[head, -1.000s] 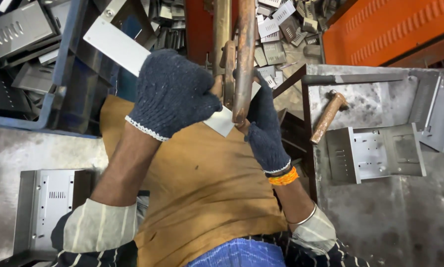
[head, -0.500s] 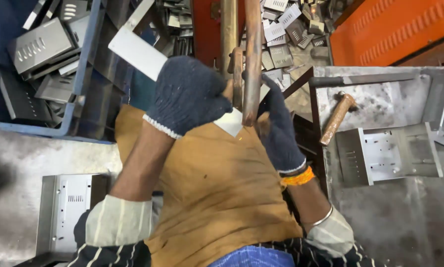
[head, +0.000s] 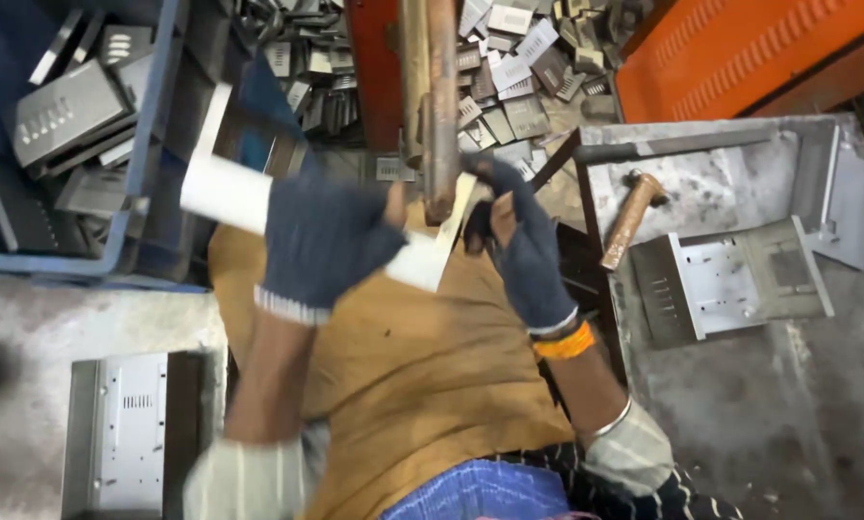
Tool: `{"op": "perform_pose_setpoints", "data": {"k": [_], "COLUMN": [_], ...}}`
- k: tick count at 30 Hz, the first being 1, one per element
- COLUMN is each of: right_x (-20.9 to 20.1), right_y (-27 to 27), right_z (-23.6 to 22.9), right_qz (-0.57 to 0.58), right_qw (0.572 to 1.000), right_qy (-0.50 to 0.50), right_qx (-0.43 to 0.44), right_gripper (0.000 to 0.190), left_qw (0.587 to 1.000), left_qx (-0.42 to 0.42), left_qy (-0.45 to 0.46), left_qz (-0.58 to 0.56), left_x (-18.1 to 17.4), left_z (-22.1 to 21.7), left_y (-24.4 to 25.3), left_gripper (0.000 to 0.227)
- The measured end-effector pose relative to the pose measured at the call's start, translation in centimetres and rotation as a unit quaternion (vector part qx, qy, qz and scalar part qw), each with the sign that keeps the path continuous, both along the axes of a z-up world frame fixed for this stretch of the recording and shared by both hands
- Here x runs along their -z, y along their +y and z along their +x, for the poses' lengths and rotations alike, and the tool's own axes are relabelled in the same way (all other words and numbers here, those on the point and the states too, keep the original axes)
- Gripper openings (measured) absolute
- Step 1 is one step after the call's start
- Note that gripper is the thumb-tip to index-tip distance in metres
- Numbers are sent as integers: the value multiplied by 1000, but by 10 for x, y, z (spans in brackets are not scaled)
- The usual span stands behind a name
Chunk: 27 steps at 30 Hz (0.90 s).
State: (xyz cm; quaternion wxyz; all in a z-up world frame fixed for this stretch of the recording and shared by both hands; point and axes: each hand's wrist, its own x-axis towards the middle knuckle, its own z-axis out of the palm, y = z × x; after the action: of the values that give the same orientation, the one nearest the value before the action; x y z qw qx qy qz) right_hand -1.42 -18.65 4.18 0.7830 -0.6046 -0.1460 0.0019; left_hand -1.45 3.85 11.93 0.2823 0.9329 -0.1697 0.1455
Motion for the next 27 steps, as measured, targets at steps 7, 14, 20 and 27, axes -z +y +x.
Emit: {"op": "perform_pose_setpoints", "data": {"k": [7, 14, 20, 27], "right_x": [39, -12, 24, 104], "right_y": [-54, -241, -338, -346], "right_z": [-47, -87, -83, -116], "right_qz": [-43, -151, -255, -600], "right_qw": [983, 895, 785, 608], "right_qy": [36, -23, -77, -15], "right_qx": [173, 419, 559, 520], "right_gripper": [40, 36, 46, 32], "left_qw": [995, 926, 907, 922], "left_qx": [-14, 309, 360, 277], "left_qy": [-22, -30, -16, 77], "left_qz": [-96, -215, -219, -259], "left_x": [36, 2, 33, 84], "left_z": [-79, -80, -70, -62], "left_y": [-94, -187, -207, -197], "left_gripper": [36, 22, 30, 16]}}
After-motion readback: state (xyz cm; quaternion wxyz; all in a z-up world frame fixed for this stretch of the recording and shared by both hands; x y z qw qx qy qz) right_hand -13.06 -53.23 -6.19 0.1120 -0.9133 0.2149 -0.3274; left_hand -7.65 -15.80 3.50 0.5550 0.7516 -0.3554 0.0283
